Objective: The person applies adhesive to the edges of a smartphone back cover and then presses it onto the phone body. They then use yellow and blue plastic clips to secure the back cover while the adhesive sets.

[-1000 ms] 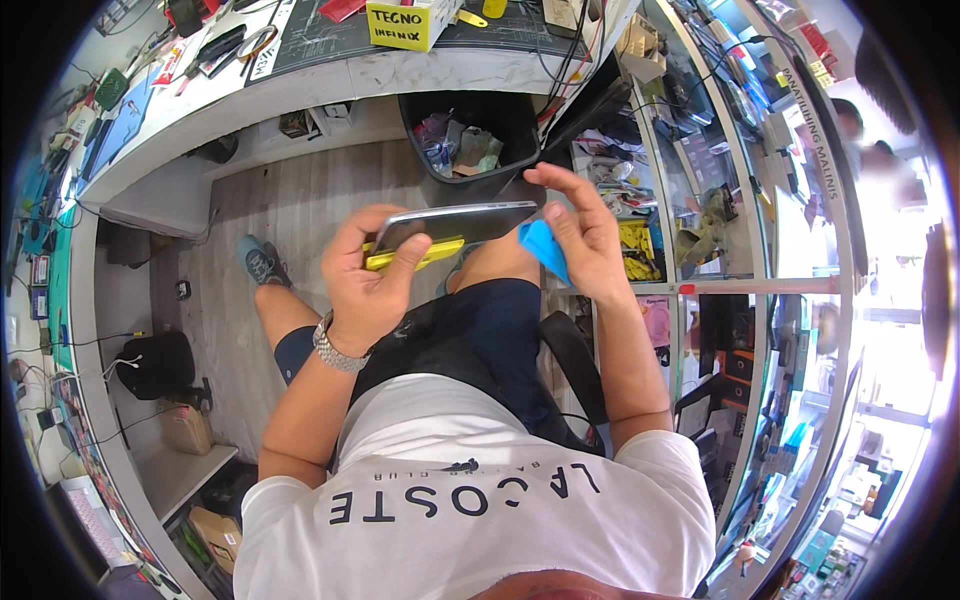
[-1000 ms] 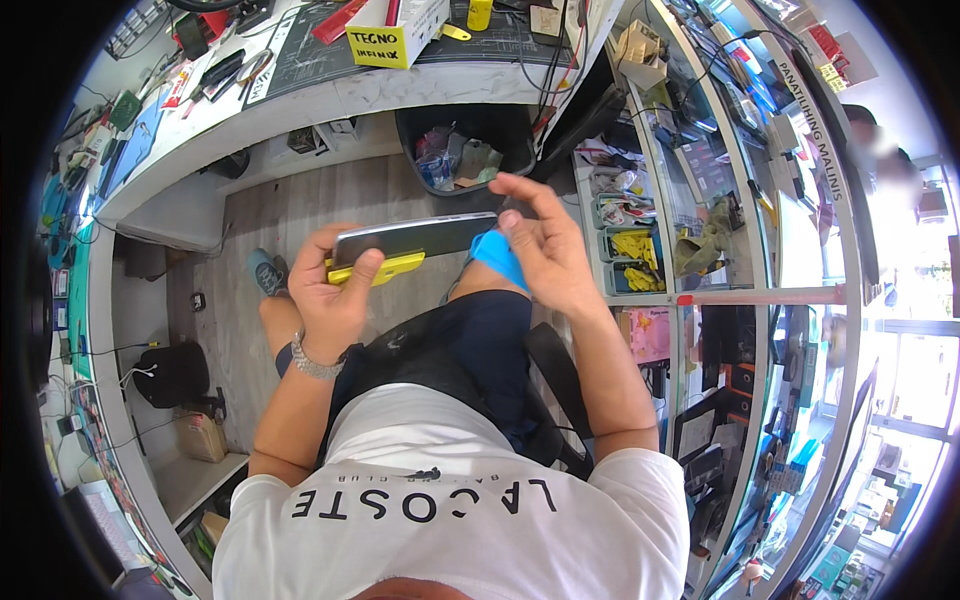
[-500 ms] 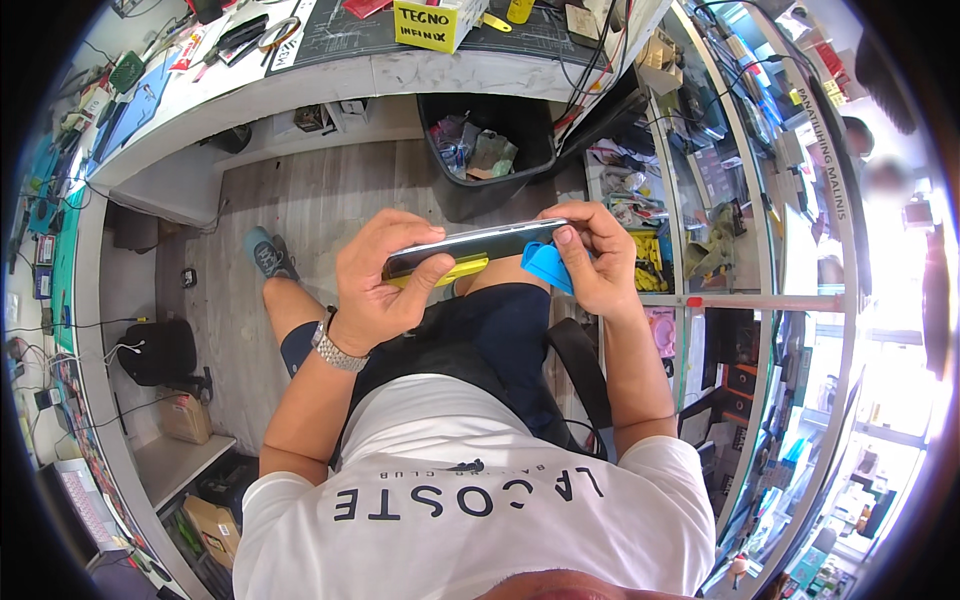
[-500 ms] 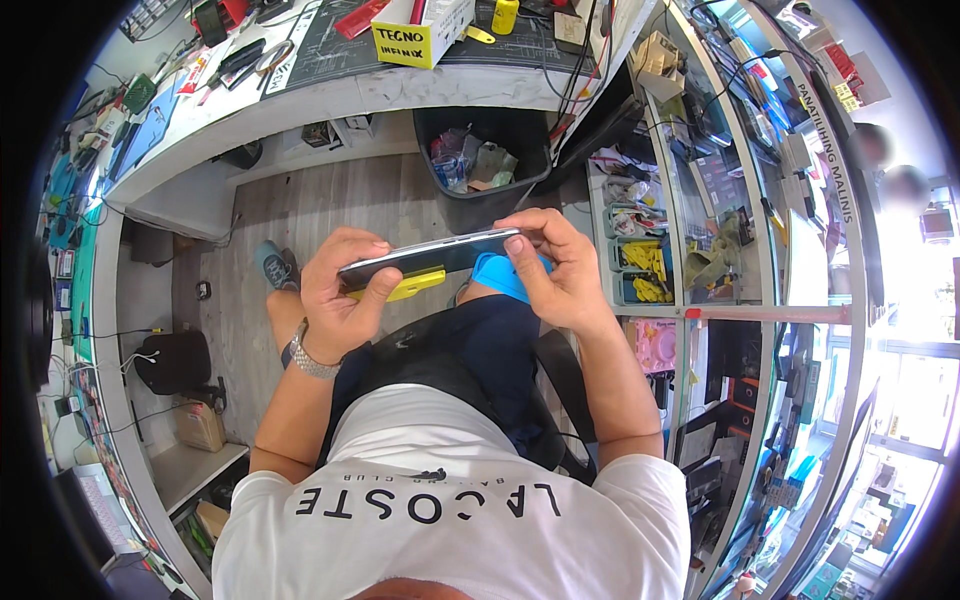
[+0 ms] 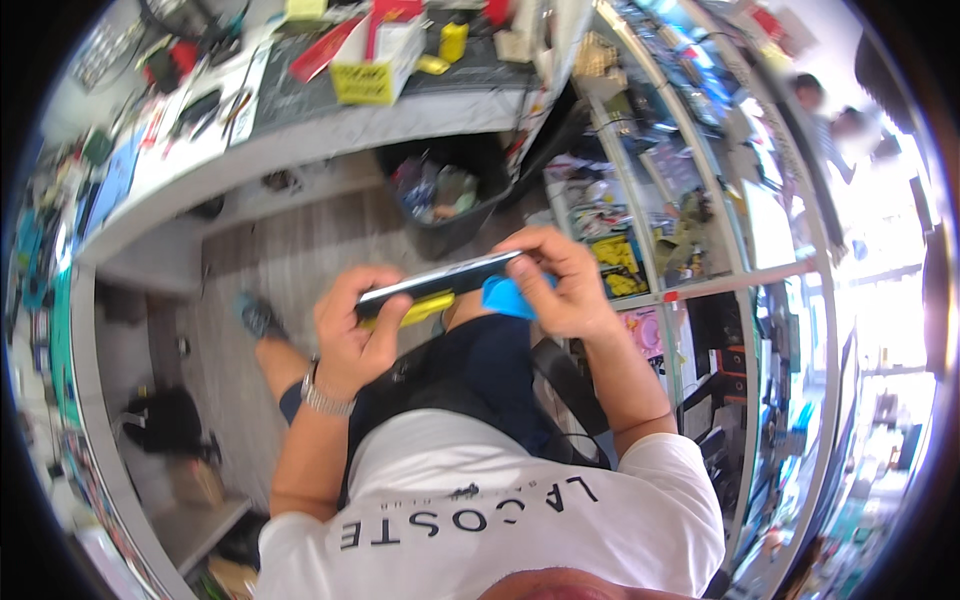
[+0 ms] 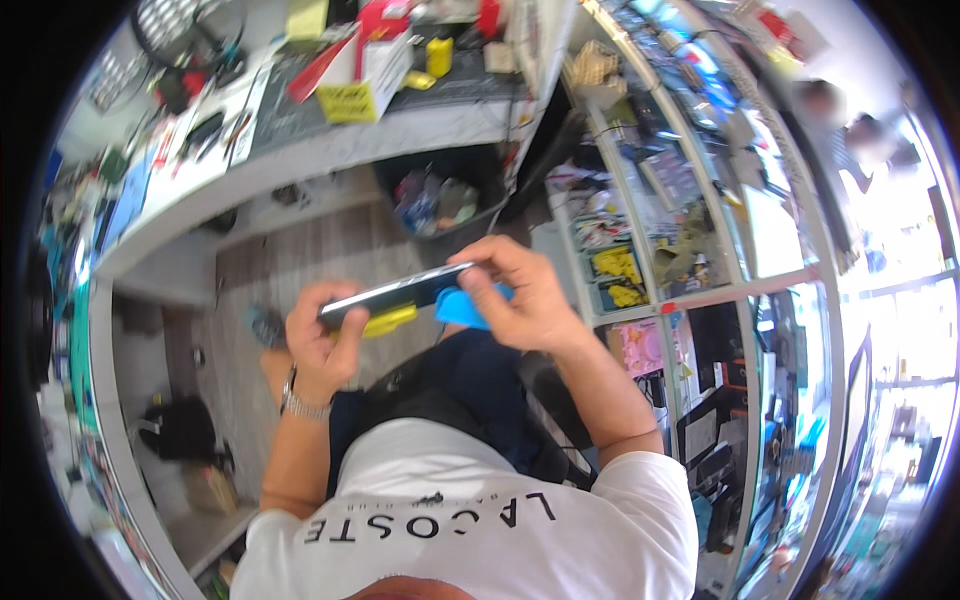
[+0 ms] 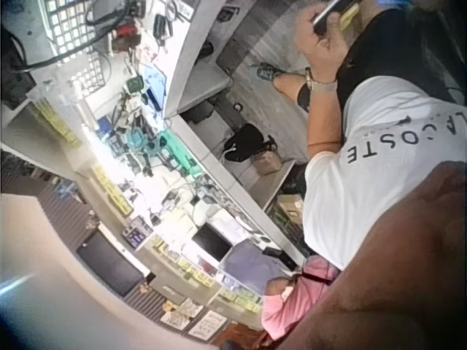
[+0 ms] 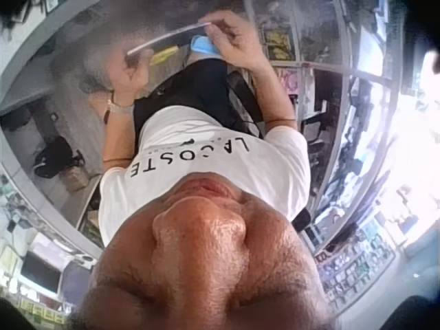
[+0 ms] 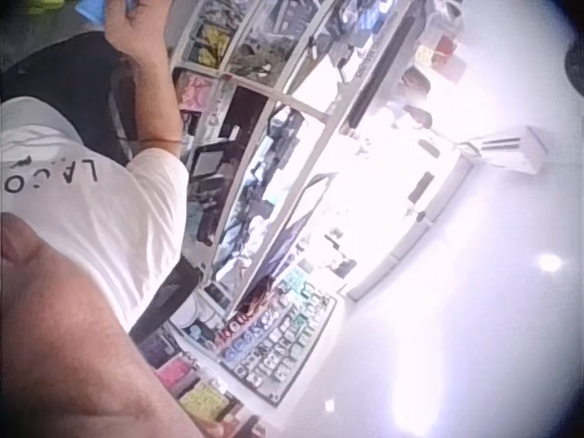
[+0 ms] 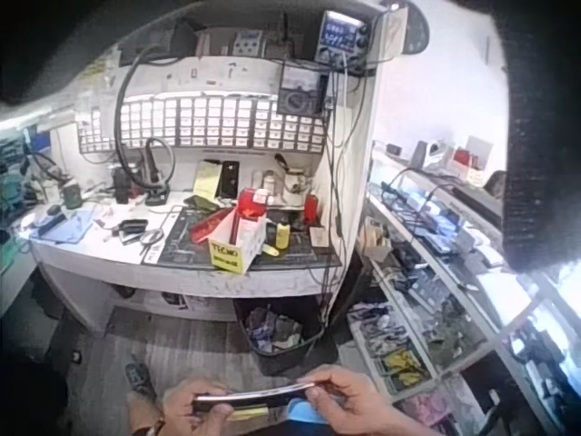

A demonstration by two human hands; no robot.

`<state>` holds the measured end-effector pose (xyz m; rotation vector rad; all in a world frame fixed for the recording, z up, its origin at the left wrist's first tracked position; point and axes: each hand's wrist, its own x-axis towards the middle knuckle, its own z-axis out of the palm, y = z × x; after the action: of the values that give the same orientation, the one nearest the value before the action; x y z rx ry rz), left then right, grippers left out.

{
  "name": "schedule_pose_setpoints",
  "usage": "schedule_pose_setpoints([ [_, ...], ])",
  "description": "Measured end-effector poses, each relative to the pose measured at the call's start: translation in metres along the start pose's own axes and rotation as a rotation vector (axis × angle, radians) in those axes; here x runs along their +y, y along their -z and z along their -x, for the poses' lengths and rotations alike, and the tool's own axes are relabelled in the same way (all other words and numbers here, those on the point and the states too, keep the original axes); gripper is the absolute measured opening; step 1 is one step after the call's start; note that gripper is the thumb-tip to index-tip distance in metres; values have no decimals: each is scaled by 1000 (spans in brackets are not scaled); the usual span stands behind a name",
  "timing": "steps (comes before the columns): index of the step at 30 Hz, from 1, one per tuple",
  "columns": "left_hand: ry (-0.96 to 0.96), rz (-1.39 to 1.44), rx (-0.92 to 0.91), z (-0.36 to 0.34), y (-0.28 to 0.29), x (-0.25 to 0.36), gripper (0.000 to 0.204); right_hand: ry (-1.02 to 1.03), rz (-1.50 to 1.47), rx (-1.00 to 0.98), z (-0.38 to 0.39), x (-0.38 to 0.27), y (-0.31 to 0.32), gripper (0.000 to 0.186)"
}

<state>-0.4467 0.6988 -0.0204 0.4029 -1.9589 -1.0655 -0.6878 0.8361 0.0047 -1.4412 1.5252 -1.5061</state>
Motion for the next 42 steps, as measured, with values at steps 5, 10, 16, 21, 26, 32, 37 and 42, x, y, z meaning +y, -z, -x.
schedule_pose_setpoints([
  [5,142,239,146,-12,-14,2,23,-11,65,35,-11,-32,12,18],
  [10,154,273,193,-21,-21,-5,25,66,194,73,-18,-41,23,21],
  [16,336,423,22,-44,-27,6,31,-165,-82,75,5,-20,37,19],
  [21,497,896,-50,-51,-20,8,41,-420,-242,225,12,13,20,19],
  [26,419,1155,242,-18,-57,-15,22,-434,-557,382,21,20,-12,23],
  [32,447,908,446,-39,-48,-16,23,-633,-595,303,15,27,-16,32],
  [37,467,795,374,-34,-40,-21,21,-480,-675,259,14,25,-3,36],
  [42,453,677,274,-27,-39,-19,24,-213,-494,218,-1,13,-8,42],
])
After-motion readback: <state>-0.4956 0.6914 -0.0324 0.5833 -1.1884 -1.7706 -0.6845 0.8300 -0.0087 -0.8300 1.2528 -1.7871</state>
